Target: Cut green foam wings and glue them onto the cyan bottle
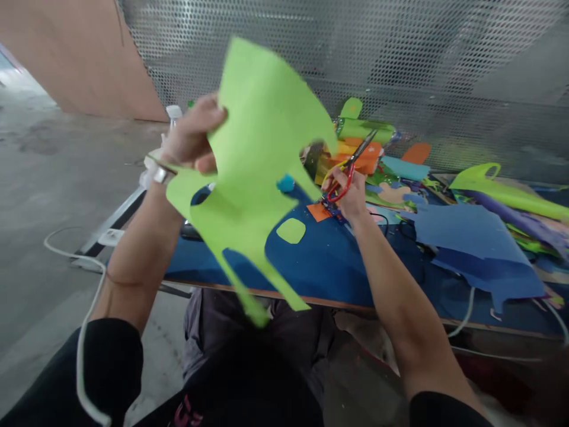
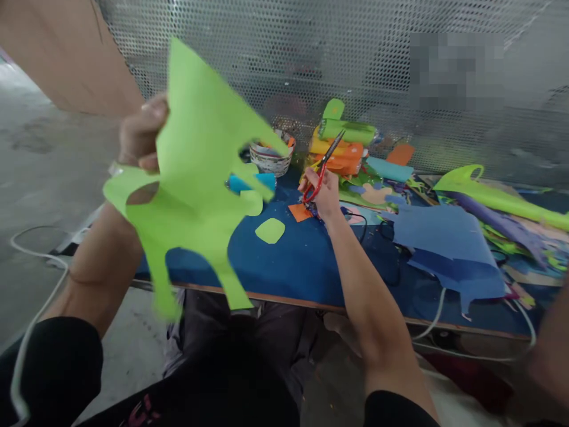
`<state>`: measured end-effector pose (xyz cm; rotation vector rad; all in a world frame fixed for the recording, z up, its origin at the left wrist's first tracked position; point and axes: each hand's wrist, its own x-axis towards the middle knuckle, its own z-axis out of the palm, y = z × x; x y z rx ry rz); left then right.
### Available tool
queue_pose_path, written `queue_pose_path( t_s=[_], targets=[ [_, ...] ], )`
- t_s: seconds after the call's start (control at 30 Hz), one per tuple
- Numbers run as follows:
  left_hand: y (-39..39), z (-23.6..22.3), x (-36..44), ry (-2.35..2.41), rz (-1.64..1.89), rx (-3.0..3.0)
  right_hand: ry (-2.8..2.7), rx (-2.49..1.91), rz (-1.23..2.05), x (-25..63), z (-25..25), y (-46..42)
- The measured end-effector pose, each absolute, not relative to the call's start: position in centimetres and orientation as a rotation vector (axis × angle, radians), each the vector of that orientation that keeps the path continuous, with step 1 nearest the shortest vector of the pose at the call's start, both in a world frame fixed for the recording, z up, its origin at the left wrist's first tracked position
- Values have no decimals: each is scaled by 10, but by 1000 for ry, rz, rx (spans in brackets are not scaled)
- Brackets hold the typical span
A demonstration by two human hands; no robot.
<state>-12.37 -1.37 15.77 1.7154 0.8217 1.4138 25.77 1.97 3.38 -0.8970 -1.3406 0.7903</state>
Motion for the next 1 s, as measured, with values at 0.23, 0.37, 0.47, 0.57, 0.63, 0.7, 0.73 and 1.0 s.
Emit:
queue_pose_path(
  t_s=[0.23,0.37,0.47,0.57,0.63,0.7,0.73,1.0],
  targets=[
    [-17,101,-86,636,237,1729,-1460,-823,1165,235,33,-17],
    [-1,69,-85,664,155,1904,-1516,-863,1343,212,17,-35],
    [5,55,-87,670,198,2096,-1592,-932,1345,198,7,-41],
    [7,49,-85,710,315,2256,-1613,-935,1254,192,0,-44],
    [8,49,-84,773,505,2311,-1559,-926,1163,191,-3,-42],
    [4,57,-85,814,742,2312,-1496,-927,1071,194,-7,-38],
    [0,65,-87,798,845,2294,-1459,-929,1031,195,-8,-35],
    [-90,153,-89,391,162,2023,-1167,-902,882,195,-15,-22]
  ],
)
